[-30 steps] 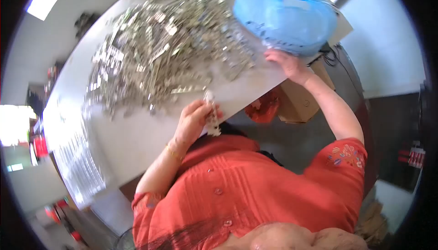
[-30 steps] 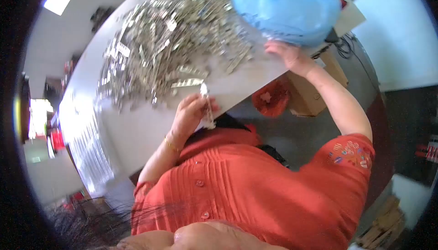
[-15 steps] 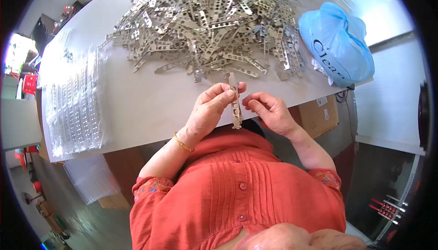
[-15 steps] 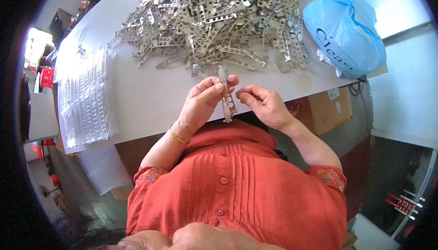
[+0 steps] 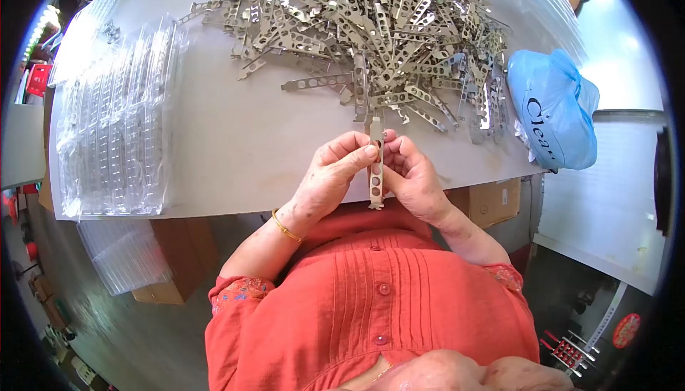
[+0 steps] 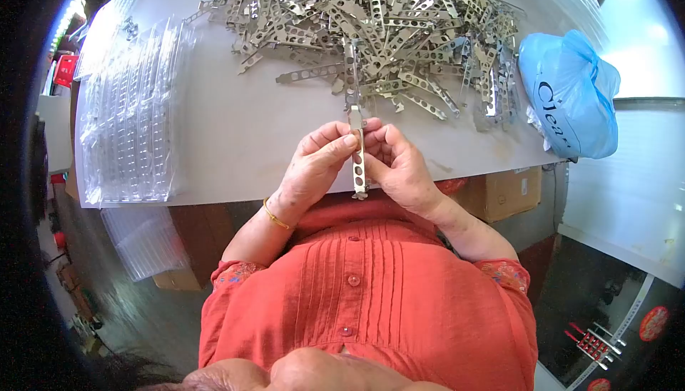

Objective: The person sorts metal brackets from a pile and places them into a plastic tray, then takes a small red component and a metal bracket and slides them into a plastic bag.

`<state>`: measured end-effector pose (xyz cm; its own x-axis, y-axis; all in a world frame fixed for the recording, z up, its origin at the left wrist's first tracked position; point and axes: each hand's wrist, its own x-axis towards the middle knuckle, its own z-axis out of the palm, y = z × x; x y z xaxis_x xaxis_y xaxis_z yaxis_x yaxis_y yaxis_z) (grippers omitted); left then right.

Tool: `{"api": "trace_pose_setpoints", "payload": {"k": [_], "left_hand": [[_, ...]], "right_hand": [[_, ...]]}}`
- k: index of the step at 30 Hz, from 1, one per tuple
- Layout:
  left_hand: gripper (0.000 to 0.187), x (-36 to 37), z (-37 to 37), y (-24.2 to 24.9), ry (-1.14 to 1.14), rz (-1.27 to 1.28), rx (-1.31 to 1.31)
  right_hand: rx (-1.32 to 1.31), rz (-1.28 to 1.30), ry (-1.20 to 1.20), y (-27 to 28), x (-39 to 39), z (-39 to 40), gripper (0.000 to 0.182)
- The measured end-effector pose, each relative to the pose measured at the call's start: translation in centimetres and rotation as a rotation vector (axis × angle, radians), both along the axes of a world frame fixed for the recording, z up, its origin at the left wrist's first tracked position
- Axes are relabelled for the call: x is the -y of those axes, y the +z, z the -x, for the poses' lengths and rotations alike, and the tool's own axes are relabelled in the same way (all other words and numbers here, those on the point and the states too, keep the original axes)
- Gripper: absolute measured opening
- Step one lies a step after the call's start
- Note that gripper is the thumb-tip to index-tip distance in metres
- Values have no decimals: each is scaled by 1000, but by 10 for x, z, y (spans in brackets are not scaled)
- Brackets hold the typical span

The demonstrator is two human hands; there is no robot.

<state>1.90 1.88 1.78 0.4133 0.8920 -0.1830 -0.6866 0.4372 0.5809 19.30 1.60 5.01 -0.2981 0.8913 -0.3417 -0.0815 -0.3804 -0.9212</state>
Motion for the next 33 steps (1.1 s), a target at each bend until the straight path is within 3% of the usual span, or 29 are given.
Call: {"api": "trace_pose_setpoints", "payload": {"k": [3, 6, 18, 33], "left_hand": [[9, 1, 7, -2, -1, 15, -16], [10, 1, 13, 3, 22, 81, -149], [15, 1, 12, -7, -50, 271, -37], [13, 0, 11, -9, -83, 234, -70]], "right_hand": [[47, 43, 76, -2, -4, -8, 19], [152, -11, -18, 12, -6, -10, 15], [176, 19, 58, 23, 4, -8, 14], [153, 55, 53, 20, 5, -9, 13]]}}
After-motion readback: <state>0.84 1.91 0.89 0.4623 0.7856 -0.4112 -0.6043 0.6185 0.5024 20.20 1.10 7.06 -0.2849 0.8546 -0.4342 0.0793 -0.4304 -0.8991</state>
